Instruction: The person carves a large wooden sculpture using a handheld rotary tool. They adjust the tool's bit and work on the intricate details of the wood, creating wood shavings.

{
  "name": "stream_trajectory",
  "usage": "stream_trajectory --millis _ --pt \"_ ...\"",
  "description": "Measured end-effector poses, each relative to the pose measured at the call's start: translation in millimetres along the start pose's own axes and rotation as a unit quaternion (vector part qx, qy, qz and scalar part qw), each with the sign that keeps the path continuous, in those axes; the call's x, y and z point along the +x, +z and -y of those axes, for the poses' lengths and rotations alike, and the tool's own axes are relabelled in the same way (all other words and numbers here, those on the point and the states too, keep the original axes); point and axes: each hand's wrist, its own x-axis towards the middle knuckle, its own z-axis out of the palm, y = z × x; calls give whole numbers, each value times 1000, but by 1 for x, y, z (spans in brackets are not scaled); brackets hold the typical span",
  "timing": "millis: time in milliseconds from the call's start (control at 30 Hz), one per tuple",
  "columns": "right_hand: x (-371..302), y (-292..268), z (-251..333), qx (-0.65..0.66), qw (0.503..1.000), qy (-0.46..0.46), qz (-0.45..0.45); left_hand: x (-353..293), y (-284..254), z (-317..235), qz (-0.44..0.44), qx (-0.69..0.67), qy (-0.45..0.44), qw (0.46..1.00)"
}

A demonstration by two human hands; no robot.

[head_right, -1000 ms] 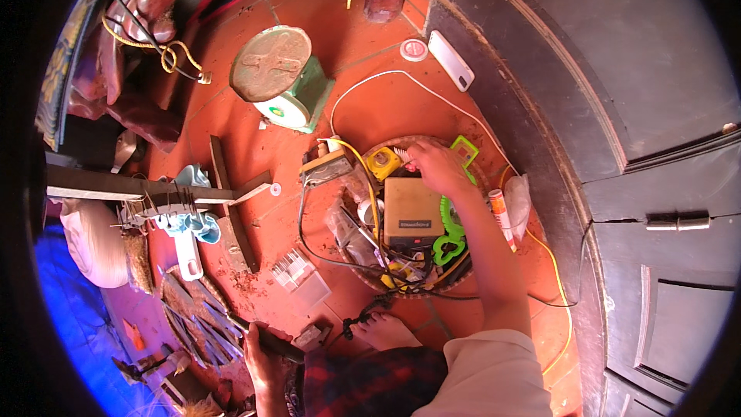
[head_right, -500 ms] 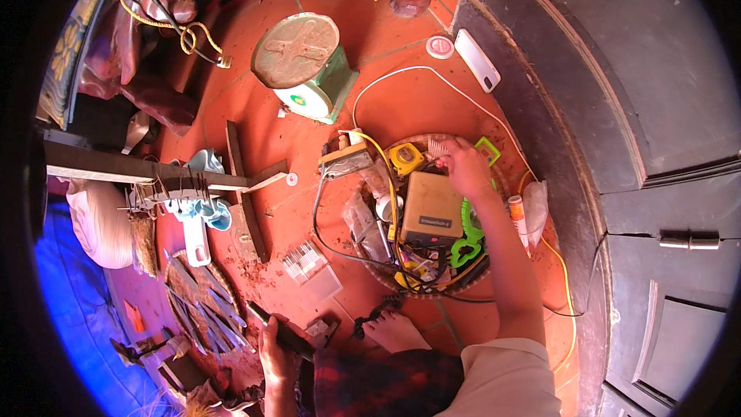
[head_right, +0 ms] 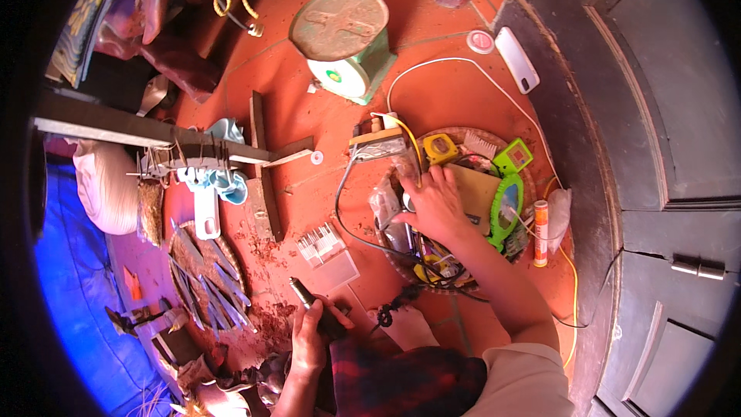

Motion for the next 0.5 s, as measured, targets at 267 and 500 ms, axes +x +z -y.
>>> stream_trajectory --millis 267,500 --pt "12 -7 0 90 994 20 -52 -4 -11 6 -18 -6 -5 1000" --pt "22 -31 -35 384 897 214 42 -4 -17 2 -42 -47 -4 998"
